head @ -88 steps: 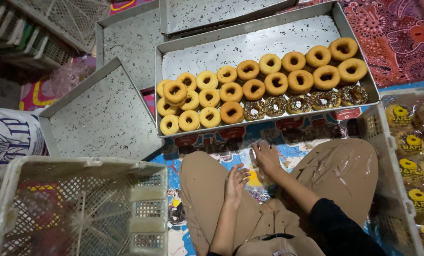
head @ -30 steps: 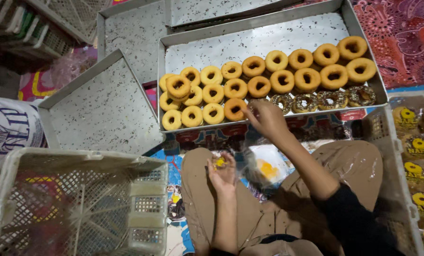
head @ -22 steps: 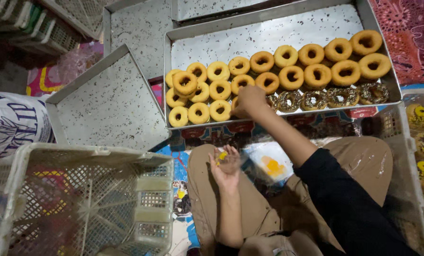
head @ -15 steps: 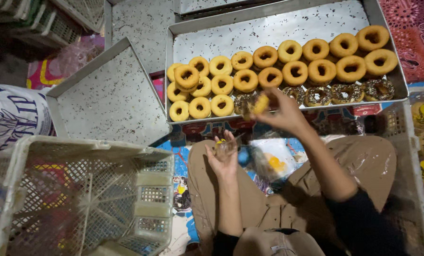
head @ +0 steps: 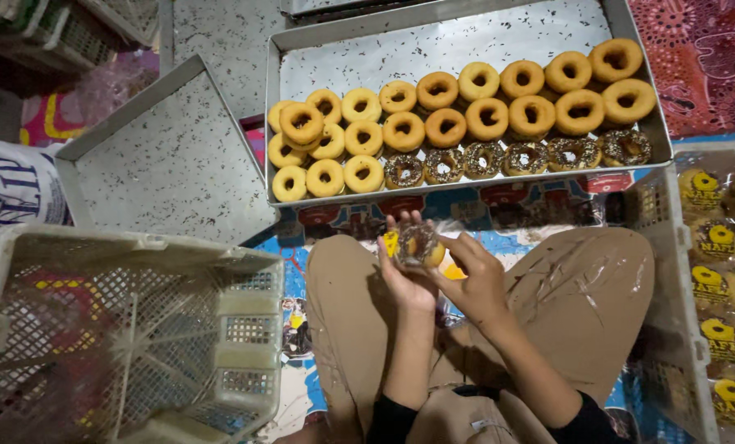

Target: The person sits on the floor and repeatedly picks donuts from a metal tray, places them into small clear plastic bags, and sets the filled bags into a nearby crate. The person handles plain and chocolate-sprinkled donuts one at a time.

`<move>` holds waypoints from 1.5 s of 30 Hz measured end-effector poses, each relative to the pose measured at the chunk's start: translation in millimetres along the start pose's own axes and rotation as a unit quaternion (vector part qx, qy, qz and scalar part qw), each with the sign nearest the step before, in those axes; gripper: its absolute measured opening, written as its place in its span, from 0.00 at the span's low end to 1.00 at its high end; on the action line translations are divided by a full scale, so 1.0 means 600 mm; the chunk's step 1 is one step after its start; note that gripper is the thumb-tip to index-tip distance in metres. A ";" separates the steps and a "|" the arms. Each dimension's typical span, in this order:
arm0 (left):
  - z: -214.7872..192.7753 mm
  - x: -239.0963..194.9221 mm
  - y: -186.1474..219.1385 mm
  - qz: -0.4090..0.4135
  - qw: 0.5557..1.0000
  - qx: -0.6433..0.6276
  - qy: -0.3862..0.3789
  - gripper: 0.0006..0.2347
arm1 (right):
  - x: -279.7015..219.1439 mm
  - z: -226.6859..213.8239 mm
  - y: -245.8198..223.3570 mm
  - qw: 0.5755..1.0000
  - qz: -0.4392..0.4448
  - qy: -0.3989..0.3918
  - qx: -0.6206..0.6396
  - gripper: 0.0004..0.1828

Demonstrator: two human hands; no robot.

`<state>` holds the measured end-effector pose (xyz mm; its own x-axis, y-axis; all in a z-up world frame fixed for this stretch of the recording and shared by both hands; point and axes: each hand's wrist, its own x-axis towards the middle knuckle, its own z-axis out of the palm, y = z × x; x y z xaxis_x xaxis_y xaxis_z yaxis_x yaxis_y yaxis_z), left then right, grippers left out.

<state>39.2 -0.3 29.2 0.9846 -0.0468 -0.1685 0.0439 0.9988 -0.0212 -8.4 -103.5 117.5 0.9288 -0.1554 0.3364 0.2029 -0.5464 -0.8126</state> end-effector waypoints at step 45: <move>0.284 -0.153 0.093 0.327 0.380 0.740 -0.449 0.09 | 0.032 -0.156 -0.067 0.945 -0.275 -0.146 0.103 0.13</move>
<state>-20.0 62.0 211.3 0.4993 -0.4215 0.7570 -0.8662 -0.2620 0.4254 -28.0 -161.3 201.2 0.7051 0.3558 0.6134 0.7079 -0.3025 -0.6383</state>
